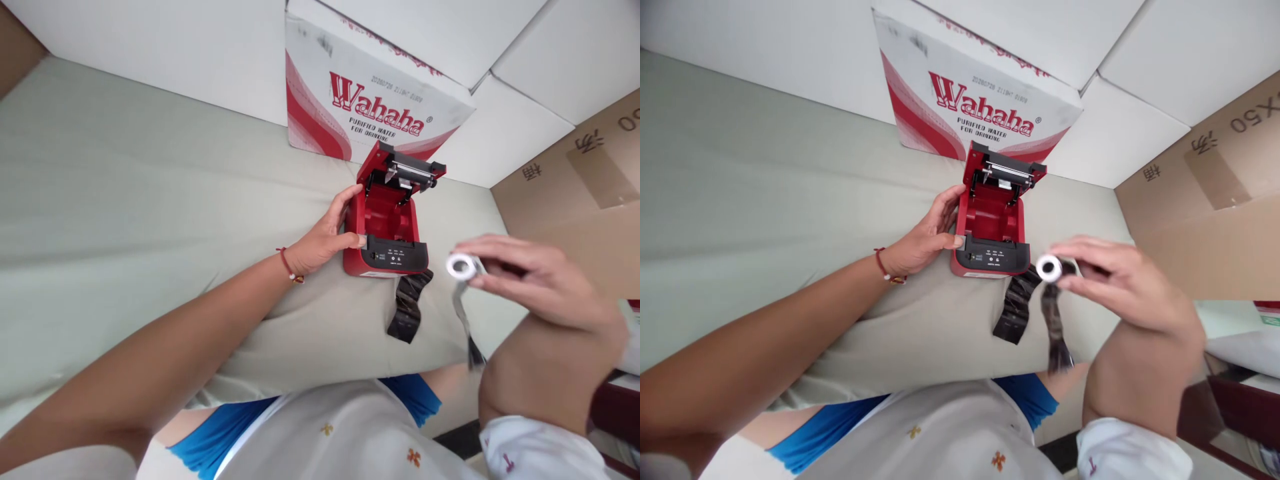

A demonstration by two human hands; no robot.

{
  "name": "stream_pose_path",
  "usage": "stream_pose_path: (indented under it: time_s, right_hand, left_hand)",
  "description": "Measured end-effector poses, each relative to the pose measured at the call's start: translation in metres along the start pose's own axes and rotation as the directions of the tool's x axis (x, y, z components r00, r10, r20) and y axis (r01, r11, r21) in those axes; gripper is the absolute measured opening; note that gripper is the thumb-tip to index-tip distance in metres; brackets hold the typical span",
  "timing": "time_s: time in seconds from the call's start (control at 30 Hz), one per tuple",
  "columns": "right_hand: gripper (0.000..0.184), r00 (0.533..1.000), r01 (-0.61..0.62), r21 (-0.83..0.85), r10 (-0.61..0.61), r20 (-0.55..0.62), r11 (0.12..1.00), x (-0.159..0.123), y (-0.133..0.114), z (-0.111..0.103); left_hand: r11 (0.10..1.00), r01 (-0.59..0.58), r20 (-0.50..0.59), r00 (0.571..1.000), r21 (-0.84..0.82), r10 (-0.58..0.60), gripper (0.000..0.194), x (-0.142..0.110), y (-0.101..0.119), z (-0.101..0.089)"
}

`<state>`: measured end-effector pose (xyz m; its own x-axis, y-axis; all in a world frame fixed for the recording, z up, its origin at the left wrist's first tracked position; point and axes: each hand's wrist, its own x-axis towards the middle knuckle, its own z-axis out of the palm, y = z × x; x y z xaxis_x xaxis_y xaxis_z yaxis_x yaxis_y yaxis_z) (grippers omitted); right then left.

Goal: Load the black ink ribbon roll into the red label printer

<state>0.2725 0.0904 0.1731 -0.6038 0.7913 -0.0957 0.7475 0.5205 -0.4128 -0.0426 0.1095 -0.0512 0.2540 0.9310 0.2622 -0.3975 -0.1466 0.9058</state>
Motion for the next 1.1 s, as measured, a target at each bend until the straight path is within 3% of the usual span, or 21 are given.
stream_pose_path:
  time_s: [0.1, 0.23, 0.43, 0.7, 0.8, 0.9, 0.97, 1.03, 1.1]
  right_hand:
    - [0.036, 0.997, 0.002, 0.029, 0.000, -0.082, 1.000, 0.050, -0.011, 0.029]
    - [0.037, 0.990, -0.009, -0.172, -0.016, -0.141, 0.985, 0.103, -0.019, 0.066]
    - [0.035, 0.994, -0.078, -0.330, 0.048, -0.099, 0.941, 0.131, -0.030, 0.076]
    - [0.042, 0.997, 0.019, -0.163, -0.032, -0.075, 0.986, 0.138, -0.016, 0.091]
    - [0.039, 0.986, 0.151, -0.167, -0.160, -0.037, 0.974, 0.124, -0.016, 0.079]
    - [0.034, 0.957, 0.288, -0.178, -0.274, 0.099, 0.941, 0.099, -0.022, 0.057]
    - [0.033, 0.916, 0.389, -0.166, -0.360, 0.178, 0.906, 0.082, -0.028, 0.047]
    - [0.032, 0.891, 0.447, -0.185, -0.417, 0.182, 0.875, 0.070, -0.032, 0.044]
    - [0.032, 0.890, 0.455, -0.229, -0.430, 0.155, 0.860, 0.064, -0.034, 0.048]
  left_hand:
    - [1.000, -0.013, 0.014, 1.000, 0.014, 0.012, 0.108, 0.001, -0.003, -0.001]
    - [1.000, -0.020, -0.002, 1.000, 0.012, 0.020, 0.106, 0.001, -0.006, -0.002]
    - [1.000, -0.006, -0.005, 1.000, 0.019, 0.006, 0.107, 0.001, -0.005, -0.001]
    - [1.000, 0.006, -0.031, 1.000, 0.030, -0.005, 0.105, -0.001, -0.003, 0.000]
    - [0.999, -0.008, -0.023, 1.000, 0.047, 0.010, 0.104, -0.001, -0.003, -0.001]
    - [0.994, -0.045, 0.009, 0.999, 0.100, 0.045, 0.104, -0.001, -0.006, -0.004]
    - [0.981, -0.086, 0.022, 0.996, 0.173, 0.083, 0.100, -0.003, -0.006, -0.005]
    - [0.933, -0.155, -0.002, 0.986, 0.324, 0.164, 0.085, -0.007, -0.004, -0.003]
    - [0.800, -0.238, -0.046, 0.949, 0.551, 0.313, 0.065, -0.015, 0.001, 0.003]
